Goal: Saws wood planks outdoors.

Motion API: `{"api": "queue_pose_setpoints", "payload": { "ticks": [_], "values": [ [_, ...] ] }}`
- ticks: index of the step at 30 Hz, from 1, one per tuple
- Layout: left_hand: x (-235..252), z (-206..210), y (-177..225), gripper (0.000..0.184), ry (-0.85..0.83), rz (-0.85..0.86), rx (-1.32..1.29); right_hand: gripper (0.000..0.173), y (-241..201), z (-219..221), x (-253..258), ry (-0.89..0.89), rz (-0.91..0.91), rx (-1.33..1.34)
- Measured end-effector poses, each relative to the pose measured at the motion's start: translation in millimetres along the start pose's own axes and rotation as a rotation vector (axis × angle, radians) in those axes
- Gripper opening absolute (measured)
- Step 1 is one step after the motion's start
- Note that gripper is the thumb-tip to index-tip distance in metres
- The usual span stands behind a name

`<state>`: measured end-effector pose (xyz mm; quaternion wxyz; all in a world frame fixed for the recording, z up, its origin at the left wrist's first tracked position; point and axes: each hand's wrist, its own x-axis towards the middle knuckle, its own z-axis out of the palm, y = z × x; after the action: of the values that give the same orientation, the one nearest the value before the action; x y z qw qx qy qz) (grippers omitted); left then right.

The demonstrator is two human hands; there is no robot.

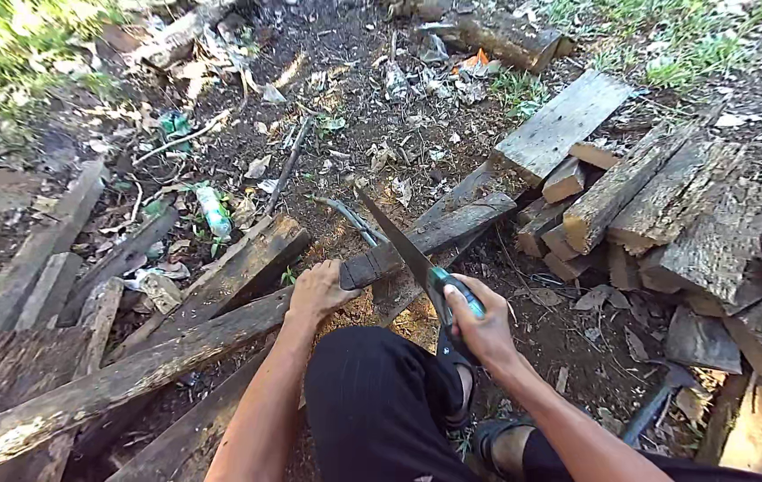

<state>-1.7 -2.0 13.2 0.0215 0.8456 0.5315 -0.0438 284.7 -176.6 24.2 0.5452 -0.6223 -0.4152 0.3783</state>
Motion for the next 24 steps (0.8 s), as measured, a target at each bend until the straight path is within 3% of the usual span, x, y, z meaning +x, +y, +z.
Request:
{"api": "queue_pose_setpoints", "payload": {
  "ticks": [2, 6, 8, 10, 13, 15, 17, 24],
  "values": [
    [0.8, -2.1, 0.6, 0.088, -0.012, -0.011, 0.007, 0.038, -2.5, -6.4, -14.8, -0.007, -0.006, -0.005],
    [-0.3, -2.0, 1.8, 0.087, -0.017, -0.006, 0.005, 0.038, -16.5, -59.8, -105.5, 0.007, 0.052, -0.037],
    [1.6, -0.9, 2.1, 0.087, -0.023, 0.003, 0.001, 0.038, -24.5, -77.6, -127.6, -0.006, 0.069, -0.012],
    [3.5, 0.4, 0.7, 0.085, -0.019, 0.01, 0.009, 0.037, -24.5, -64.5, -111.3, -0.01, 0.036, -0.034],
    [1.8, 7.5, 1.2, 0.087, 0.013, 0.014, 0.006, 0.036, -5.5, -5.3, -28.9, -0.01, -0.06, -0.115],
    [2.8, 6.7, -1.5, 0.089, 0.006, -0.005, 0.008, 0.036, -2.1, 26.3, 20.8, 0.013, 0.0, -0.039],
    [0.7, 2.6, -3.1, 0.09, -0.015, -0.019, 0.011, 0.038, 0.5, 29.3, 23.9, -0.001, 0.026, -0.034],
    [-0.2, 2.5, 0.4, 0.084, 0.022, 0.014, -0.011, 0.037, -16.3, -70.1, -128.4, -0.019, 0.015, -0.066]
  ]
}}
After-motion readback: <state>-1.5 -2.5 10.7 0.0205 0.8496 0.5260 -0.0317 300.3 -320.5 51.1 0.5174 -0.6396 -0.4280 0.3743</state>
